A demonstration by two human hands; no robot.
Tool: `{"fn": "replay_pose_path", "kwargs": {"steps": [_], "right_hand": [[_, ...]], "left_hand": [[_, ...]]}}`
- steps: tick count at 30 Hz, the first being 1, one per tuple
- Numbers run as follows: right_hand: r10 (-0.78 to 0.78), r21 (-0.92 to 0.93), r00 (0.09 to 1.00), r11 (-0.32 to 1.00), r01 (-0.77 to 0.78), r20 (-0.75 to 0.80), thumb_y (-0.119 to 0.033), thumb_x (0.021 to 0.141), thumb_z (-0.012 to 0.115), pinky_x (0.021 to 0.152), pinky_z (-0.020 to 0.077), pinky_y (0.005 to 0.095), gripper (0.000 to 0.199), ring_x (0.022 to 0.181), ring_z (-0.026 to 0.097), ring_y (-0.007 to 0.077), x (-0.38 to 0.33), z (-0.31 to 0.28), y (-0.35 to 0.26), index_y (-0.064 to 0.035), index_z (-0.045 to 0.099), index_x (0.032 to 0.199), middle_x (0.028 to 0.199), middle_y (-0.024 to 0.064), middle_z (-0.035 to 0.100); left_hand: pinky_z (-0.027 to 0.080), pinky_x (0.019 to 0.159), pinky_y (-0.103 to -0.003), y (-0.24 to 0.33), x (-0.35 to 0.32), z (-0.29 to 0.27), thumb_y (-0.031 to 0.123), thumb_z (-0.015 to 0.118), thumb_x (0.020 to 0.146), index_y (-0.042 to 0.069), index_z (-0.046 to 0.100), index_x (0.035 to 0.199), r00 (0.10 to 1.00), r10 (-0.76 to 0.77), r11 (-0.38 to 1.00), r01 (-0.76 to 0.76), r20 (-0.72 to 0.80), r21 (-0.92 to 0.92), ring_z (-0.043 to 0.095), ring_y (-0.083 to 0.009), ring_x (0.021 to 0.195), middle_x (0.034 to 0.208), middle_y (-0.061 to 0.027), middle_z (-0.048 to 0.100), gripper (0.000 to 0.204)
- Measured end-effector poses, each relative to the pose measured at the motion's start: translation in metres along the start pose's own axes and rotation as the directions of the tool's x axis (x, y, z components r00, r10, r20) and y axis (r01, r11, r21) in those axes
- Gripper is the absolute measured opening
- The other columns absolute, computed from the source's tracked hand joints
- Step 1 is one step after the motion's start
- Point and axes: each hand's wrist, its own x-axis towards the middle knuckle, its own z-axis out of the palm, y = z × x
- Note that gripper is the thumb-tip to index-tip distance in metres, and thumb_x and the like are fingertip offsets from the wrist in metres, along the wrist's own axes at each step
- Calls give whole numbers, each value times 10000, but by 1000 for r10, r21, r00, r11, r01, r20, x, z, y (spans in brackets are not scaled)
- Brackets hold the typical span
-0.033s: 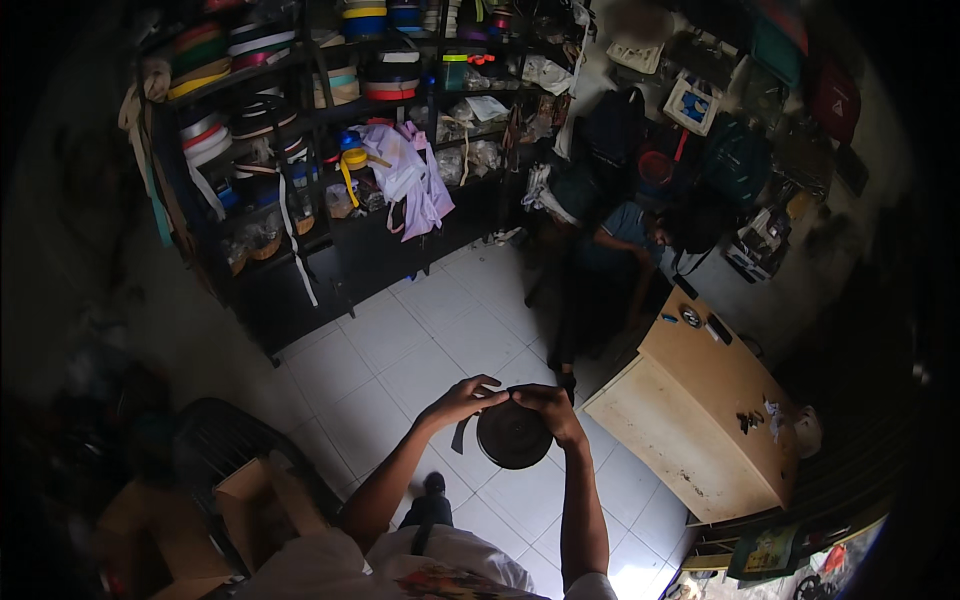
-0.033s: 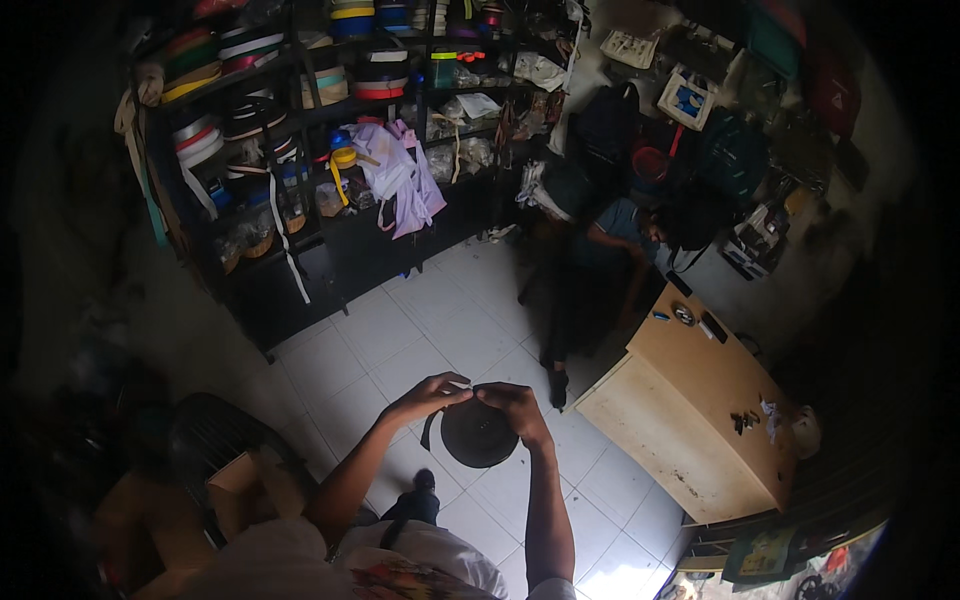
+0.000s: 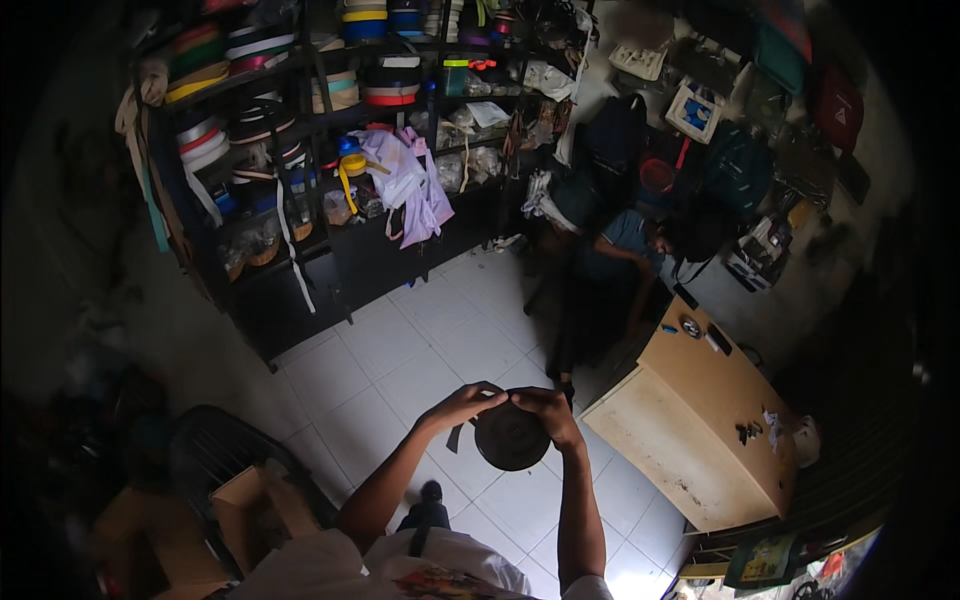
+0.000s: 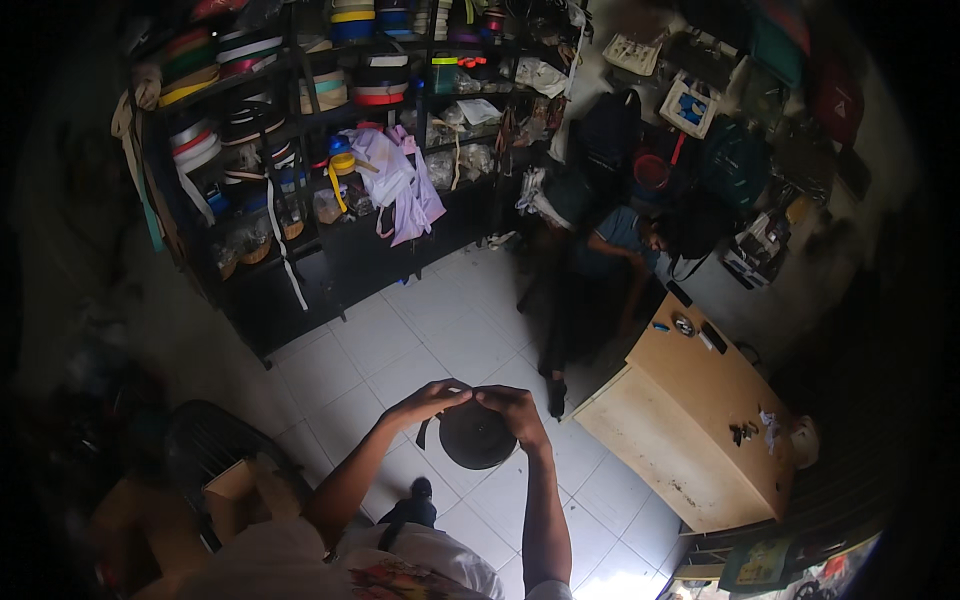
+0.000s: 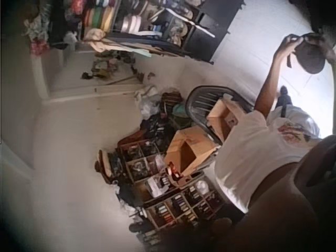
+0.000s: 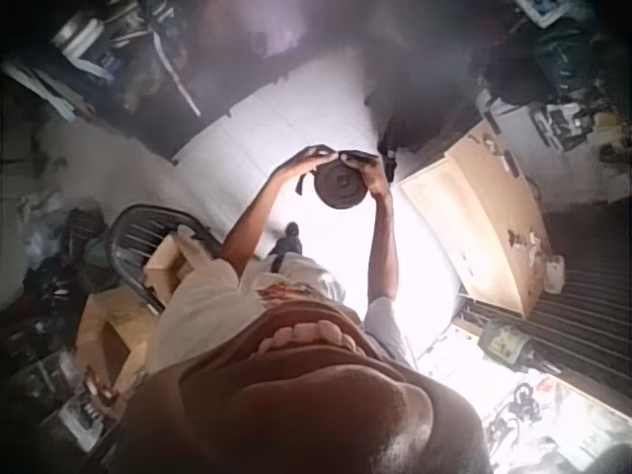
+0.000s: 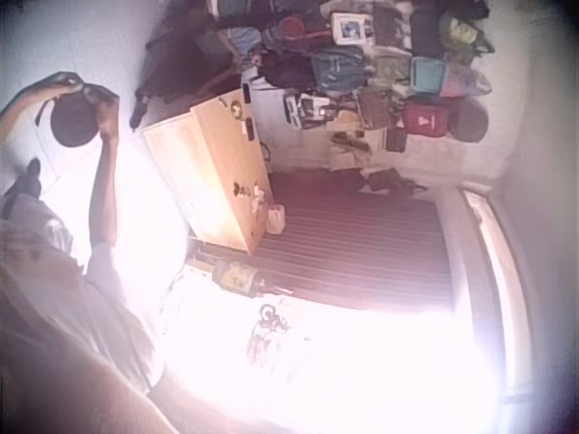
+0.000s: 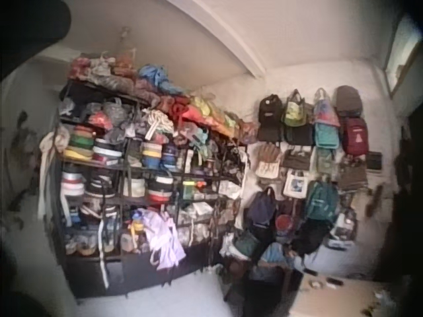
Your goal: The person picks up various rolls of tape and elastic from a box and places them onto shelves in a workshop.
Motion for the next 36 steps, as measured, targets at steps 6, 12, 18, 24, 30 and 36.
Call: {"fn": "replay_pose_path", "kwargs": {"steps": [6, 12, 18, 24, 30, 36], "right_hand": [[15, 123, 888, 991, 48, -460, -173, 842, 712, 759, 477, 265, 270, 794, 621, 146, 151, -43, 5, 48, 712, 996, 871, 90, 701], [64, 240, 724, 960, 143, -687, -174, 816, 735, 870, 436, 290, 274, 847, 619, 168, 280, -113, 28, 52, 723, 972, 887, 121, 710], [64, 318, 670, 911, 264, -740, -145, 840, 722, 806, 454, 266, 255, 829, 601, 140, 409, -185, 19, 70, 707, 976, 873, 98, 697], [68, 360, 736, 900, 246, -673, -193, 887, 677, 809, 452, 289, 275, 821, 581, 144, 535, -237, 1, 62, 686, 988, 876, 66, 673], [144, 483, 857, 865, 133, -494, -267, 909, 647, 895, 419, 308, 350, 970, 554, 166, 655, -244, -1, 15, 648, 1116, 1027, 73, 648], [-97, 334, 995, 937, 103, -34, -298, 734, 814, 1045, 365, 331, 810, 1210, 496, 219, 764, -248, -42, -26, 410, 1382, 1316, 113, 514]], "left_hand": [[399, 1009, -361, 52, 144, -47, 664, 566, 846, -20, 458, 1345, 968, -108, 992, 118, -226, 33, 493, -258, 1225, 1268, -200, 547, 854], [375, 1027, -359, 84, 287, -69, 587, 481, 934, 7, 516, 1311, 944, 12, 996, -42, -330, -84, 473, -241, 1245, 1318, -151, 539, 693], [361, 1015, -381, 131, 420, -79, 573, 452, 954, 26, 482, 1242, 758, 184, 959, -279, -626, -56, 495, -247, 1163, 1186, -128, 557, 619], [367, 1020, -383, 176, 508, -110, 455, 510, 974, -16, 256, 1327, 636, 333, 914, -400, -697, 71, 472, -295, 1193, 1277, -218, 446, 641], [242, 1140, -380, 173, 573, -191, 280, 855, 717, -28, -2, 1467, 613, 642, 761, -583, -460, 285, 270, -313, 1379, 1450, -208, 245, 1179], [342, 1101, -399, 216, 630, -300, 153, 879, 661, 9, 169, 1469, 629, 506, 831, -539, -590, 138, 357, -270, 1350, 1450, -176, 329, 1085]]}}
